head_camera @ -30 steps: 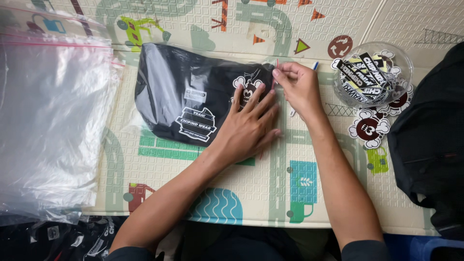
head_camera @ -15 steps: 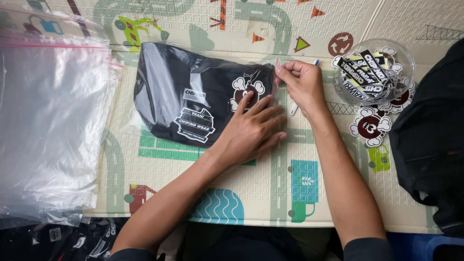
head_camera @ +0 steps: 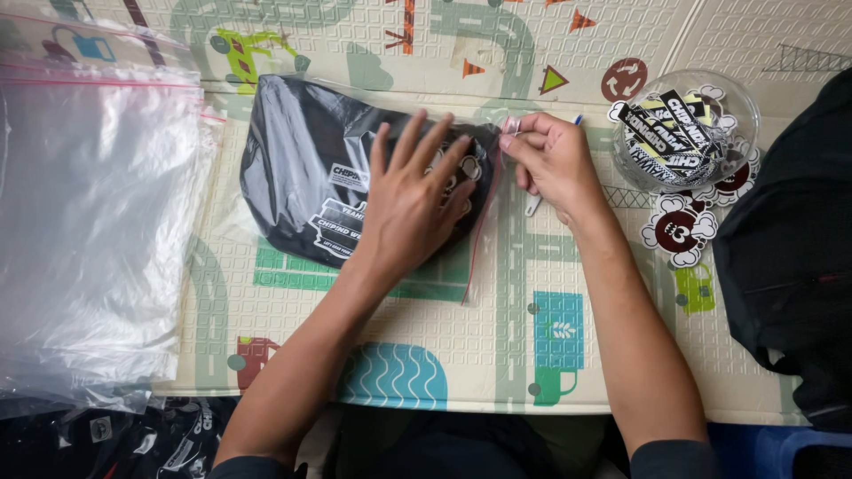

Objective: The person cleans a black sling bag using a toothbrush, scrubbing the exterior and interior surfaces. They then attach a keychain to the bag's zipper, place the bag into a clear plastic bag, and seal it.

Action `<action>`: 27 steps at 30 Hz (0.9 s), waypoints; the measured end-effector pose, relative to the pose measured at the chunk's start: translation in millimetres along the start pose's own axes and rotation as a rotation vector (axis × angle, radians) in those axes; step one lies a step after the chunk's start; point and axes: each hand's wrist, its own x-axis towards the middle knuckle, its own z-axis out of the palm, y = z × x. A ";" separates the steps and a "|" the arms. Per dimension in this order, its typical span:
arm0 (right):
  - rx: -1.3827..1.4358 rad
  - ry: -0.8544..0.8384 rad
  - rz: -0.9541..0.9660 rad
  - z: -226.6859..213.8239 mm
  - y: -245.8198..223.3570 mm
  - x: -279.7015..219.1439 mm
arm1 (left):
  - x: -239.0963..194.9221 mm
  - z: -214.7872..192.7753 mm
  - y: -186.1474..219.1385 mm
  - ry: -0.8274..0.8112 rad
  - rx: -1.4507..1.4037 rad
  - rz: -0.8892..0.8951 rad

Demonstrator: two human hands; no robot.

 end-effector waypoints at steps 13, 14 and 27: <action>0.012 0.013 0.014 52.9 -2.9 -11.3 | -1.7 -12.9 -29.8 -0.171 0.038 -0.257; -0.016 0.047 -0.043 55.8 -0.7 -11.9 | -2.6 -10.5 -27.7 -0.175 0.030 -0.260; 0.093 0.041 0.068 37.6 -1.5 -8.1 | -7.7 11.1 -13.9 -0.214 0.072 -0.069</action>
